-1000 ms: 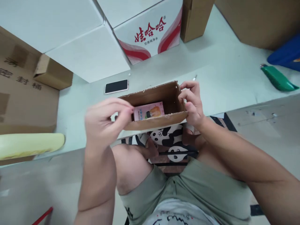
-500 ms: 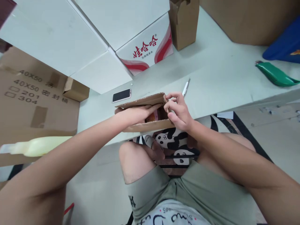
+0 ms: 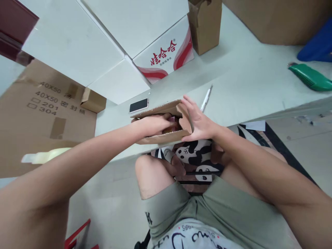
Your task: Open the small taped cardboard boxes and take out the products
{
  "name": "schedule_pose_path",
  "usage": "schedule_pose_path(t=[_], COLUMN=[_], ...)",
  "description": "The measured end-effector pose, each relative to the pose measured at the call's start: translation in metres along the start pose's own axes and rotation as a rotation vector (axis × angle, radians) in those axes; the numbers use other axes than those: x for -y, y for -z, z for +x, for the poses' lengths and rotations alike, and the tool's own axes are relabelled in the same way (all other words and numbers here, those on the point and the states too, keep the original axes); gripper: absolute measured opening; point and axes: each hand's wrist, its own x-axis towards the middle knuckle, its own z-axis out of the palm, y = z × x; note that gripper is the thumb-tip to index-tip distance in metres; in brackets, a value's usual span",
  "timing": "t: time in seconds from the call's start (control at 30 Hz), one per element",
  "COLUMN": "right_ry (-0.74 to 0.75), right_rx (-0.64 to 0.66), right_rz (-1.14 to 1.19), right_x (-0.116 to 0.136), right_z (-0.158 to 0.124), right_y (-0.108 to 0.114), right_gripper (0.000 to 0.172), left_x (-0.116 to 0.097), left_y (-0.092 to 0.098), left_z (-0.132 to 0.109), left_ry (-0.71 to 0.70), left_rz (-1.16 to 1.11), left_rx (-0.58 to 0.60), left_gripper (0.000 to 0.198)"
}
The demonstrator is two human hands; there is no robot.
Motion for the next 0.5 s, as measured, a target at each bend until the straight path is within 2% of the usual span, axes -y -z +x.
schedule_pose_path(t=[0.07,0.13,0.37,0.5], right_ry=[-0.017,-0.004,0.041,0.064], right_rx=[0.091,0.124,0.02,-0.051], right_rz=[-0.005,-0.02,-0.125,-0.177], right_x=[-0.006,-0.006,0.01,0.011], right_z=[-0.002,-0.003,0.002,0.004], right_y=[0.003,0.004,-0.003,-0.004], right_gripper=[0.144,0.138,0.127,0.119], left_x=[-0.003,-0.003,-0.004,-0.004], left_y=[0.007,0.012,0.031,0.045], left_z=[-0.003,-0.007,-0.025,-0.032], left_ry=[0.001,0.02,0.088,0.12], left_rz=[0.071,0.136,0.252,0.309], left_rx=[0.073,0.13,0.147,0.147], left_gripper=[0.047,0.057,0.059,0.059])
